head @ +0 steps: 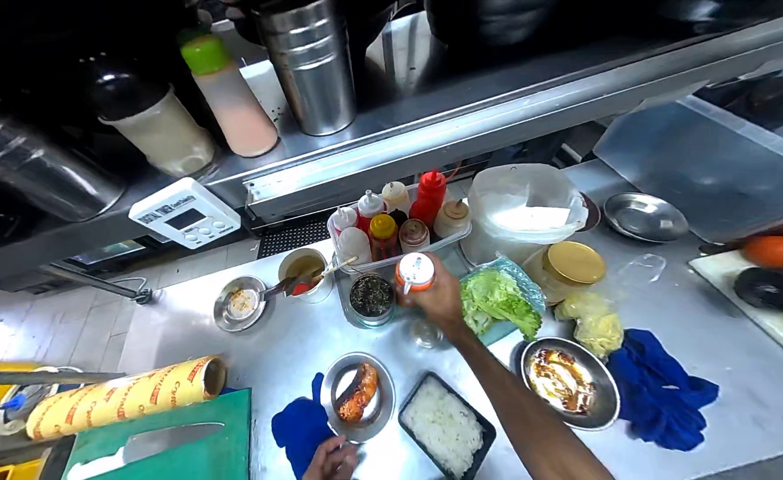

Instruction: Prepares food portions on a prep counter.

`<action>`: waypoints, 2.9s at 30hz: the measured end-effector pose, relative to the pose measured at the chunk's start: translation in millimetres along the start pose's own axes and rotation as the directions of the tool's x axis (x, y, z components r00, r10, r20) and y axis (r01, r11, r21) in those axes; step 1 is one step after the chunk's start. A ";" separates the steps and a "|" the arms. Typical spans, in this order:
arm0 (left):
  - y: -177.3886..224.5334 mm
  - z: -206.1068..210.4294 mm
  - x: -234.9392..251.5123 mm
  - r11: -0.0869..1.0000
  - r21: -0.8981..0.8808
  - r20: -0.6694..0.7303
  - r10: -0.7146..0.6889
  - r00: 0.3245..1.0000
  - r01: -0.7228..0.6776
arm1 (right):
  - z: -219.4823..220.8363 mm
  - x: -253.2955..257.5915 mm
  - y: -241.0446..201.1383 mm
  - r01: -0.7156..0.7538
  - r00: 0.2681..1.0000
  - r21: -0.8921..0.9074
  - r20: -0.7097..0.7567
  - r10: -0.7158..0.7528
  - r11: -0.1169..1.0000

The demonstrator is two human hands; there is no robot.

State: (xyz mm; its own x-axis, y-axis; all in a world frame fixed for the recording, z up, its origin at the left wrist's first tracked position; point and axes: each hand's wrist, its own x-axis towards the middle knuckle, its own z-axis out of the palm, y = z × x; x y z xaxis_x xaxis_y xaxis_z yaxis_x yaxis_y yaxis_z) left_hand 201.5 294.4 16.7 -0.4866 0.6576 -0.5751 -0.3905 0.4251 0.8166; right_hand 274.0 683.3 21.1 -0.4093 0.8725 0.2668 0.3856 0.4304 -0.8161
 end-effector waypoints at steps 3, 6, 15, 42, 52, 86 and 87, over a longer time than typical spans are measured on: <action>36.0 34.3 21.1 0.919 0.244 0.003 0.317 0.948 -0.308 | -36.2 -12.4 -43.0 0.152 0.988 0.098 -0.041 -0.148 0.984; 84.1 81.2 48.2 0.786 0.399 -0.003 0.516 0.857 -0.472 | -96.1 -34.4 -101.8 0.313 0.949 0.258 -0.108 -0.295 0.914; 86.9 182.5 -9.4 0.772 0.180 0.524 0.450 0.723 -0.610 | -180.9 -167.8 -106.6 0.206 0.969 0.486 0.017 -0.245 0.849; -25.2 24.8 48.9 0.799 0.472 0.517 0.091 0.851 -0.373 | -87.5 -187.4 -54.9 0.221 0.493 -0.823 0.558 0.668 0.524; -33.3 22.1 33.0 0.838 0.373 0.425 0.226 0.877 -0.397 | -69.9 -180.6 -65.7 0.275 0.499 -0.862 0.507 0.703 0.427; -20.3 8.1 47.7 0.827 0.431 0.543 0.081 0.836 -0.360 | -58.7 -199.8 -100.3 0.270 0.427 -0.906 0.417 0.802 0.327; -22.8 10.2 47.8 0.833 0.423 0.543 0.082 0.836 -0.356 | -60.7 -199.0 -98.6 0.256 0.442 -0.913 0.402 0.802 0.317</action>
State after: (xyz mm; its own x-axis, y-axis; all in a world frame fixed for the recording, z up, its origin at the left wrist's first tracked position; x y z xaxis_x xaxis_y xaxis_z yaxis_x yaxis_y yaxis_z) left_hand 195.1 322.5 -29.0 -0.0144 0.9221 -0.3868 0.1788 0.3830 0.9063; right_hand 367.5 481.3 79.6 -0.2046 0.6378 -0.7425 0.7727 0.5709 0.2775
